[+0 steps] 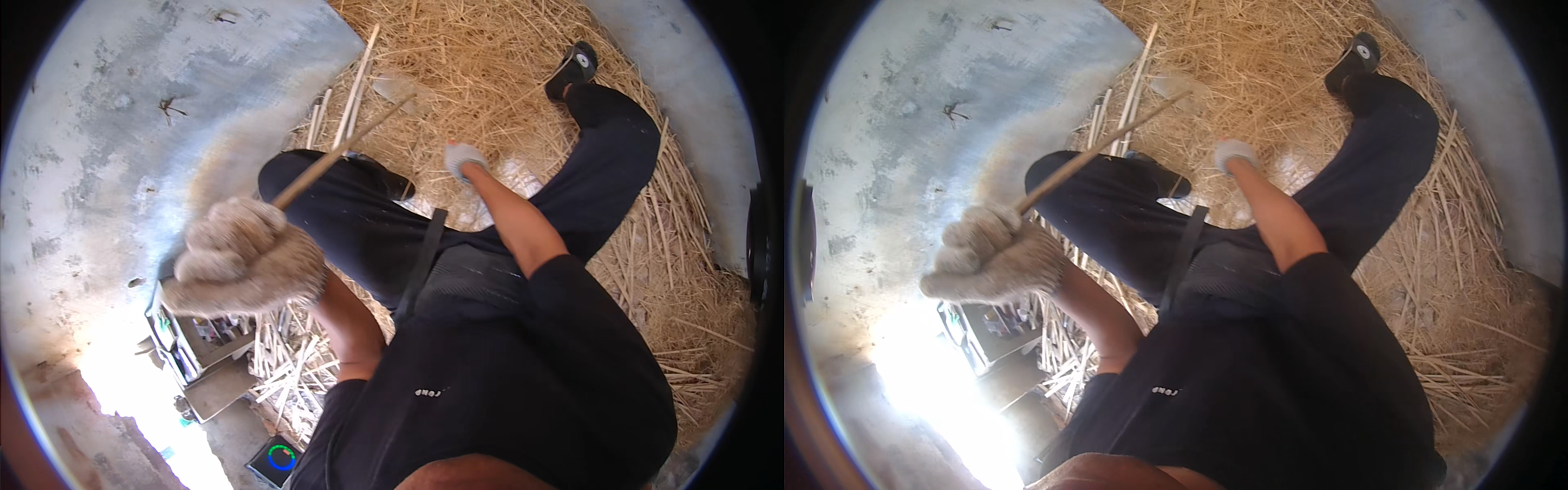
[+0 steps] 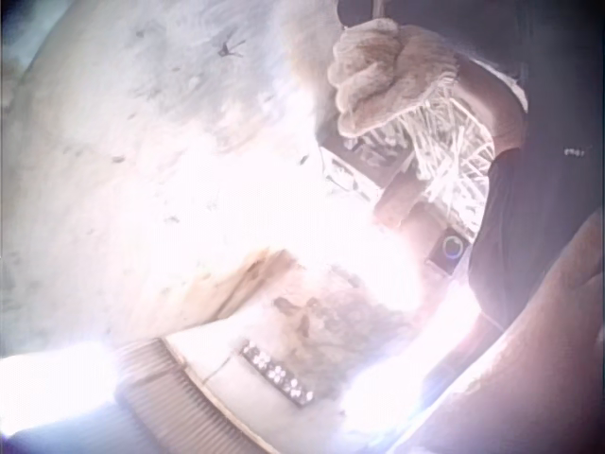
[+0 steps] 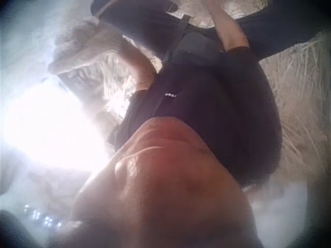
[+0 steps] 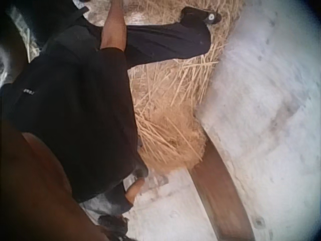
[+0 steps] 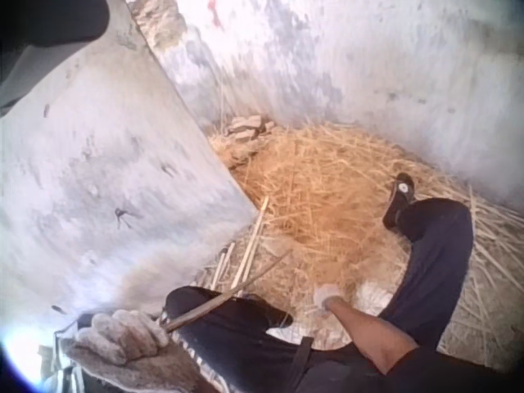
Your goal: The person splits a long bamboo pole using a small blade by hand while sitting on a straw-covered floor.
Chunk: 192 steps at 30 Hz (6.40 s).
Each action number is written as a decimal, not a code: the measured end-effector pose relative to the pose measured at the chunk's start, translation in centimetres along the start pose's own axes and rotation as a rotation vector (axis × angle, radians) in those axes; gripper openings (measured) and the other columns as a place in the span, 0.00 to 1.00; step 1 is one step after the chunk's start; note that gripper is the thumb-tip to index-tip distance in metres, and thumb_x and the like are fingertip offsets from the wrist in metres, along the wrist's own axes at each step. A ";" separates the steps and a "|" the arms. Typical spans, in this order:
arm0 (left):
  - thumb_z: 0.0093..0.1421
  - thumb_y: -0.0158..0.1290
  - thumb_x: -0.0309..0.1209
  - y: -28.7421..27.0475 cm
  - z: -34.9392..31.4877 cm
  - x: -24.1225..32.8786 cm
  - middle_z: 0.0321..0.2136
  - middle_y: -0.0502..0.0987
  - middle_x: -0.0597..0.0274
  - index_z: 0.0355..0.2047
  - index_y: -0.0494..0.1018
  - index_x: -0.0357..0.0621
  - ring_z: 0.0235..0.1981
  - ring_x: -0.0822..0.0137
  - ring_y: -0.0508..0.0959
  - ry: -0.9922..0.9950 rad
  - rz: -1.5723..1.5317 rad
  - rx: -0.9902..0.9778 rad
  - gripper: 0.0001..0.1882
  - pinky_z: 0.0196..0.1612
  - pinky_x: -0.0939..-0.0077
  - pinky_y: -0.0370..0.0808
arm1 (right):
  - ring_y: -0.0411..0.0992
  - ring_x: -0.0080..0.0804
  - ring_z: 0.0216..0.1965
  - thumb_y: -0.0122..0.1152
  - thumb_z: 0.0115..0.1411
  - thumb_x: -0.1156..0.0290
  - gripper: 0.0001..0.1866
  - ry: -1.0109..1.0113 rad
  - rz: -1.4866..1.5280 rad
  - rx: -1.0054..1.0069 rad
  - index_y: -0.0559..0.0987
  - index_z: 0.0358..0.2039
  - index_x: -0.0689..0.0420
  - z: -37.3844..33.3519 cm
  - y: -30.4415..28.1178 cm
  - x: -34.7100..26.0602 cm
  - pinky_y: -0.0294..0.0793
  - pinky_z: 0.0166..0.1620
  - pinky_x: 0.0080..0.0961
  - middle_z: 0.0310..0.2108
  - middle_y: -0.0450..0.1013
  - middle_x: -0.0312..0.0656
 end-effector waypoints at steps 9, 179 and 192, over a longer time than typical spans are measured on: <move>0.75 0.25 0.54 0.9 -0.3 -0.2 0.11 0.60 0.70 0.18 0.69 0.51 0.10 0.75 0.58 -0.117 -0.257 -0.518 0.35 0.12 0.79 0.63 | 0.75 0.51 0.32 0.37 0.66 0.32 0.44 -0.547 0.474 0.020 0.79 0.31 0.67 -19.6 -11.6 -12.9 0.72 0.40 0.44 0.26 0.75 0.55; 0.74 0.32 0.54 -3.1 -0.5 -0.2 0.07 0.58 0.70 0.17 0.66 0.50 0.06 0.76 0.59 -0.028 0.119 0.205 0.33 0.07 0.78 0.66 | 0.78 0.62 0.34 0.38 0.70 0.43 0.33 -0.723 0.065 0.219 0.80 0.32 0.61 -20.4 -6.3 -15.4 0.75 0.38 0.54 0.28 0.77 0.62; 0.74 0.32 0.53 -2.7 -3.0 -0.5 0.11 0.66 0.63 0.23 0.71 0.44 0.09 0.73 0.66 -0.032 -0.159 -0.180 0.32 0.13 0.72 0.75 | 0.74 0.53 0.26 0.46 0.71 0.48 0.26 -0.937 0.468 0.038 0.79 0.34 0.59 -27.7 -9.2 -15.2 0.71 0.31 0.42 0.22 0.73 0.55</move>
Point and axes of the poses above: each hand's wrist, its own z-axis towards the middle knuckle, its own y-axis out of the palm, x = y × z, the point moved 4 cm from there along z, towards the middle knuckle
